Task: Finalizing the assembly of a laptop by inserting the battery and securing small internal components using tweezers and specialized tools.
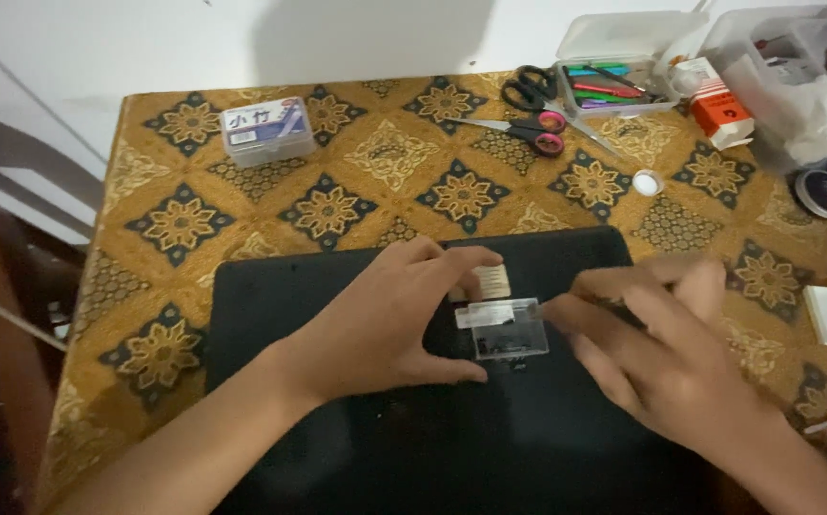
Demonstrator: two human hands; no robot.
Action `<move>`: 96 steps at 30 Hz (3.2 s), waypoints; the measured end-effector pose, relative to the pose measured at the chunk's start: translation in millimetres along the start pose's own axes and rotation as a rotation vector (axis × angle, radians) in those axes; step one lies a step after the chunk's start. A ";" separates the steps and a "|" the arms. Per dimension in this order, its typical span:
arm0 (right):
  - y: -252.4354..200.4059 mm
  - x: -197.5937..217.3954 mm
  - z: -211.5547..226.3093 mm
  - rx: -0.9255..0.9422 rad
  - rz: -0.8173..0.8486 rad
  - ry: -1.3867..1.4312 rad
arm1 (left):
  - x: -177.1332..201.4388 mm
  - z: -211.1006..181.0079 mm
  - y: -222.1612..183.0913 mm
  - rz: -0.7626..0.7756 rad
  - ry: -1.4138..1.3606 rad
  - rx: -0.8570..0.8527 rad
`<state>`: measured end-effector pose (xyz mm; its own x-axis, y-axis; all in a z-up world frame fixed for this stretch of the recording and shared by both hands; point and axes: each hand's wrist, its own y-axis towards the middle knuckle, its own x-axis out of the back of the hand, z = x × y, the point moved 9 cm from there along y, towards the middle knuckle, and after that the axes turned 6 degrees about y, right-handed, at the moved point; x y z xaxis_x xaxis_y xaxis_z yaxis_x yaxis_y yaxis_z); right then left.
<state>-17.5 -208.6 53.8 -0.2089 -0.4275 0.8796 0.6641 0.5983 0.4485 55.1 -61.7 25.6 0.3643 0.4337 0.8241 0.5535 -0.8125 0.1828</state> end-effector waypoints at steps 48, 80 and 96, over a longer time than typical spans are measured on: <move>40.6 -26.4 29.8 -0.252 0.023 0.492 | 62.2 -32.7 -84.1 -0.655 -0.145 -0.189; 149.7 -122.8 98.7 -0.260 0.241 0.567 | 90.8 59.2 -207.5 -0.526 0.110 0.495; 148.3 -125.6 118.9 -0.051 0.056 0.492 | 72.7 76.4 -213.7 -0.456 -0.001 0.447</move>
<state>21.8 14.4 28.8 0.1838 -0.6720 0.7174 0.7016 0.6008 0.3830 20.5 173.2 5.5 0.0188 0.6978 0.7160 0.9121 -0.3052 0.2736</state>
